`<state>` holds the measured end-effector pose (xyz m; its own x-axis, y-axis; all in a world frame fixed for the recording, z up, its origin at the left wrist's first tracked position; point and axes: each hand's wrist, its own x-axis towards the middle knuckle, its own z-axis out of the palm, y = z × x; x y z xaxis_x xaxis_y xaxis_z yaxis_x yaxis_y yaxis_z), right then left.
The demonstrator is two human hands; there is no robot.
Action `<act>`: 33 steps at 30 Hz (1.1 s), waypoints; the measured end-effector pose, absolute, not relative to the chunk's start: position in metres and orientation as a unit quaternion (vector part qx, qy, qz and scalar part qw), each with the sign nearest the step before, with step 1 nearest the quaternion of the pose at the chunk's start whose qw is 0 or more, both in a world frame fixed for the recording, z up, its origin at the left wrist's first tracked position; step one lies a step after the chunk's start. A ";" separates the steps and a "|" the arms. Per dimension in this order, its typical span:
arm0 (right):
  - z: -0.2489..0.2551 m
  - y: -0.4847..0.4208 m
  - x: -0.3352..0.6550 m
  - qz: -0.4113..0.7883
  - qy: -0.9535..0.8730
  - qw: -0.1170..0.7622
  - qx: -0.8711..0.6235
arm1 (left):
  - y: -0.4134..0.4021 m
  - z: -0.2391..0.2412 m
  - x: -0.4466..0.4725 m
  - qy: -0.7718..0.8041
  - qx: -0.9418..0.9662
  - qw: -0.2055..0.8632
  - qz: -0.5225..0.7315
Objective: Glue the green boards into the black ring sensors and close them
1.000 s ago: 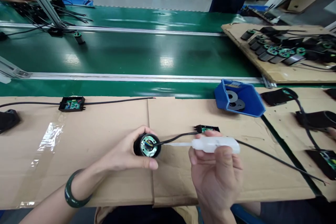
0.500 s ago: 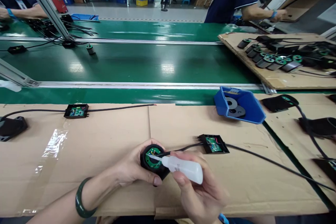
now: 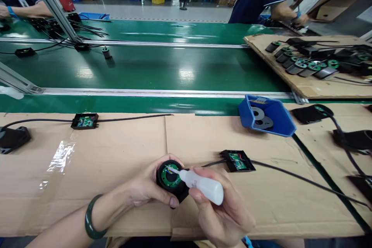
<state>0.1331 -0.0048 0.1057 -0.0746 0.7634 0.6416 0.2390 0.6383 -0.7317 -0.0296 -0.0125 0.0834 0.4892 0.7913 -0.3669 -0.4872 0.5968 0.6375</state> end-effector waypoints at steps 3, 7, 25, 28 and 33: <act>0.113 -0.004 0.131 0.212 -0.713 0.570 -0.350 | -0.012 0.084 -0.029 0.323 0.237 0.829 0.390; 0.116 -0.003 0.132 0.198 -0.717 0.568 -0.352 | -0.013 0.083 -0.029 0.326 0.240 0.828 0.389; 0.108 -0.009 0.131 0.199 -0.701 0.589 -0.350 | -0.013 0.077 -0.029 0.330 0.275 0.810 0.399; 0.099 -0.012 0.133 0.284 -0.655 0.601 -0.359 | -0.013 0.074 -0.031 0.332 0.282 0.804 0.405; 0.099 0.011 0.150 0.418 -0.477 0.670 -0.386 | -0.009 0.075 -0.037 0.382 0.386 0.733 0.411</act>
